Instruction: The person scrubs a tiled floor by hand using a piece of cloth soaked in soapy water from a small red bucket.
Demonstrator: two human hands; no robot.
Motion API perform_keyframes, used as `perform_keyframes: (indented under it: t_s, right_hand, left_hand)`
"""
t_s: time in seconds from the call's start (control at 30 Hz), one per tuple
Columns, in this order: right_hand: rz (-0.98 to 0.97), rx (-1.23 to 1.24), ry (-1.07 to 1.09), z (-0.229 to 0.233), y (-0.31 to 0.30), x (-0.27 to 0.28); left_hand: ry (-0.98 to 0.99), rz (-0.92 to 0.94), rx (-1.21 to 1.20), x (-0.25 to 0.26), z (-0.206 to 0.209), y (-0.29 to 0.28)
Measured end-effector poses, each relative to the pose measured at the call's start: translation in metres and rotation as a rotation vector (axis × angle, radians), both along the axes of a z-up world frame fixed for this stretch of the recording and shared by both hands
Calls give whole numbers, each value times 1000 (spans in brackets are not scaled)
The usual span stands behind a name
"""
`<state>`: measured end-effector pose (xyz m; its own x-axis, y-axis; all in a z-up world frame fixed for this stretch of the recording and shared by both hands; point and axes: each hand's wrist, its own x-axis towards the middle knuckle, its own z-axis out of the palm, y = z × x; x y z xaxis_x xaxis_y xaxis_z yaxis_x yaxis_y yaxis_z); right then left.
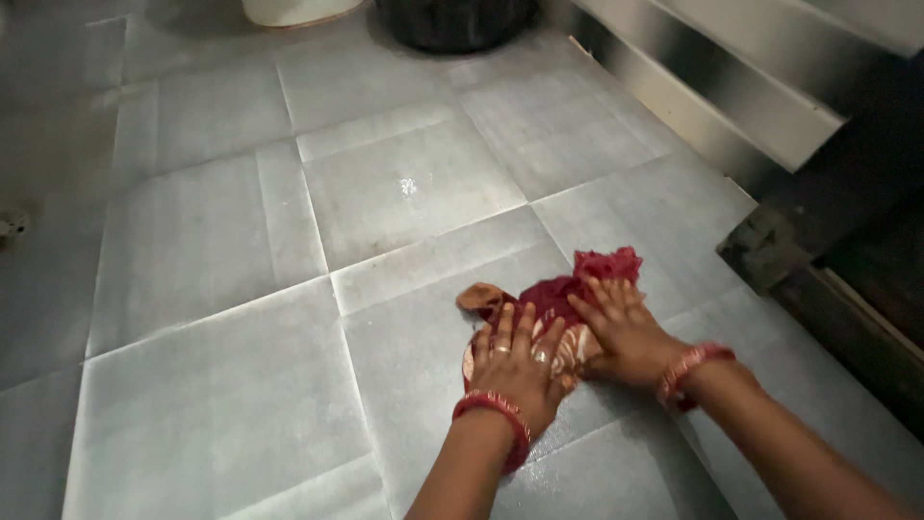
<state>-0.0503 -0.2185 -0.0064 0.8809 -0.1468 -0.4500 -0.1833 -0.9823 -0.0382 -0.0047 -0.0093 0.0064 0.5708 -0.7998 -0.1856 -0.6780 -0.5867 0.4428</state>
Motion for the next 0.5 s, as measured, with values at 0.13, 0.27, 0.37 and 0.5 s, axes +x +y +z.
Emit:
perform_keyframes:
  t_s: [0.13,0.27,0.37,0.5]
  right_hand:
    - [-46,-27,136,16,33,-60]
    - [113,-132,132,18,60,-117]
    - [83,-98,357,12,55,-130]
    - [262,-13,-135,6,47,-127]
  left_hand:
    - [-44,-121,-100,-38,-22,23]
    - [-152,-169,-262,-86,-63,48]
    - [-258,-194,-425,-96,-87,50]
    - [-149,-193,-389,-90,-81,47]
